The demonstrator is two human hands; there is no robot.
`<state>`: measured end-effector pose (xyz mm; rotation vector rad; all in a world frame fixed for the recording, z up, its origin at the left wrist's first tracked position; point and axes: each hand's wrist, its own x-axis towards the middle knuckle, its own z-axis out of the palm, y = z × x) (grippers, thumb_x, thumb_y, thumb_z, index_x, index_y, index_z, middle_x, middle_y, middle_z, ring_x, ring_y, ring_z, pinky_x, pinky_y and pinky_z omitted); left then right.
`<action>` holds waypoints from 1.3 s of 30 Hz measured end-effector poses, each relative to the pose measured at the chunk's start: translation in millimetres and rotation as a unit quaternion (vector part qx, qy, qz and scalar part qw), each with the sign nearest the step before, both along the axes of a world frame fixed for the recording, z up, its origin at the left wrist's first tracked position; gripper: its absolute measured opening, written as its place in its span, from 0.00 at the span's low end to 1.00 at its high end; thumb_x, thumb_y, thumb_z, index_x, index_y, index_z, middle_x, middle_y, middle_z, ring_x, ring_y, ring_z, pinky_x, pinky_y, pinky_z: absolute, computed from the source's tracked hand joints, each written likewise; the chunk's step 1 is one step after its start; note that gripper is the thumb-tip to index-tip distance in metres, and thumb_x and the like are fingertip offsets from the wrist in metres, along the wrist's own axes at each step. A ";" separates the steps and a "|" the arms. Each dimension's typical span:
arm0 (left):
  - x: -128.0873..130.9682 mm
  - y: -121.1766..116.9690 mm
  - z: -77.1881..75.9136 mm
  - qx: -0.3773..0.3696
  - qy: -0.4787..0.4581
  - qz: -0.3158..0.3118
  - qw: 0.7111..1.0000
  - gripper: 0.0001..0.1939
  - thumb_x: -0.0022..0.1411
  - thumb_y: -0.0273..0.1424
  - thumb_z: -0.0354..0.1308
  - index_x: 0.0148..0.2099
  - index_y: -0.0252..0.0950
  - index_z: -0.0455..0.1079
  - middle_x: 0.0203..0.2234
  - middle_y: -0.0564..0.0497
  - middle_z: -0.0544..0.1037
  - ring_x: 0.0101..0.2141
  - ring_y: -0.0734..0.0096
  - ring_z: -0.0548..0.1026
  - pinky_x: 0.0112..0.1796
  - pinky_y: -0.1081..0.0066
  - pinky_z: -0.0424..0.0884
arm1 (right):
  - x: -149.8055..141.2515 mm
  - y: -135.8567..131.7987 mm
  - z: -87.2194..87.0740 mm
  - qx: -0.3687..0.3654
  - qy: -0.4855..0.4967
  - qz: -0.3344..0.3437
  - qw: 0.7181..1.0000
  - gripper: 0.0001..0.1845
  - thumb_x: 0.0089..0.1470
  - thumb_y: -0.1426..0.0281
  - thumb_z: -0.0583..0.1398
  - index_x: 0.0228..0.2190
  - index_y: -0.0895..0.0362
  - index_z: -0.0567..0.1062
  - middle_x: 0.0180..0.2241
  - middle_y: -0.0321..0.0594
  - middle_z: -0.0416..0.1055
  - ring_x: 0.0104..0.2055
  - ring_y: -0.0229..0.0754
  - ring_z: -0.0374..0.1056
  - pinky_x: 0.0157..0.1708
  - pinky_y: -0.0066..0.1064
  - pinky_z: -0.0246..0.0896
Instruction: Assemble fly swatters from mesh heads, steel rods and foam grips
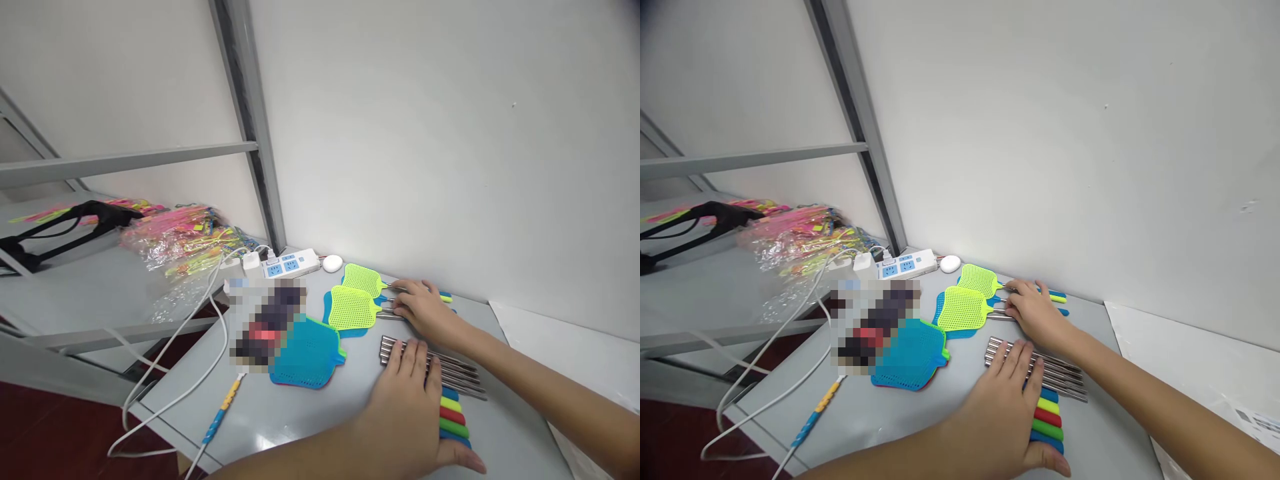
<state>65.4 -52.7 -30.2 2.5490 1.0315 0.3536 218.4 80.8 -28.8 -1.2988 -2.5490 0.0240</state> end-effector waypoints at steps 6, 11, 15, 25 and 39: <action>-0.6 -1.8 2.8 -0.007 0.000 0.001 1.000 0.52 0.62 0.62 0.34 0.71 0.22 0.45 0.68 0.30 0.45 0.68 0.44 0.37 0.64 0.45 0.32 | 1.4 -13.1 17.1 0.026 0.010 -0.014 1.000 0.11 0.64 0.73 0.47 0.36 0.56 0.69 0.47 0.47 0.73 0.50 0.49 0.68 0.61 0.59 0.41; -5.5 0.3 10.2 0.018 -0.020 -0.015 1.000 0.50 0.64 0.60 0.37 0.71 0.23 0.45 0.68 0.30 0.45 0.68 0.45 0.37 0.64 0.43 0.33 | 22.3 -37.6 55.5 0.032 0.057 -0.097 0.993 0.14 0.68 0.65 0.43 0.41 0.54 0.66 0.35 0.41 0.75 0.34 0.45 0.72 0.42 0.43 0.66; -21.1 6.4 29.5 0.038 -0.062 -0.035 0.997 0.39 0.68 0.54 0.42 0.68 0.29 0.53 0.66 0.36 0.57 0.66 0.48 0.51 0.63 0.47 0.47 | 49.0 -74.5 83.2 0.015 0.099 -0.159 0.982 0.15 0.67 0.58 0.46 0.46 0.50 0.66 0.35 0.38 0.75 0.30 0.43 0.71 0.29 0.34 0.64; -68.0 -6.2 65.2 0.149 -0.272 0.125 0.943 0.36 0.63 0.31 0.58 0.69 0.44 0.46 0.66 0.41 0.55 0.62 0.53 0.59 0.55 0.55 0.65 | 69.7 -193.2 114.8 -0.166 0.065 -0.118 0.977 0.16 0.67 0.58 0.47 0.39 0.47 0.72 0.33 0.35 0.74 0.32 0.43 0.70 0.31 0.32 0.62; -68.7 -116.3 74.2 -0.118 -0.448 0.201 0.863 0.17 0.62 0.35 0.62 0.54 0.43 0.69 0.35 0.50 0.80 0.33 0.64 0.78 0.38 0.66 0.73 | 40.3 -255.0 104.7 0.093 0.000 0.097 0.991 0.11 0.66 0.75 0.48 0.40 0.56 0.69 0.26 0.35 0.65 0.24 0.37 0.57 0.22 0.32 0.44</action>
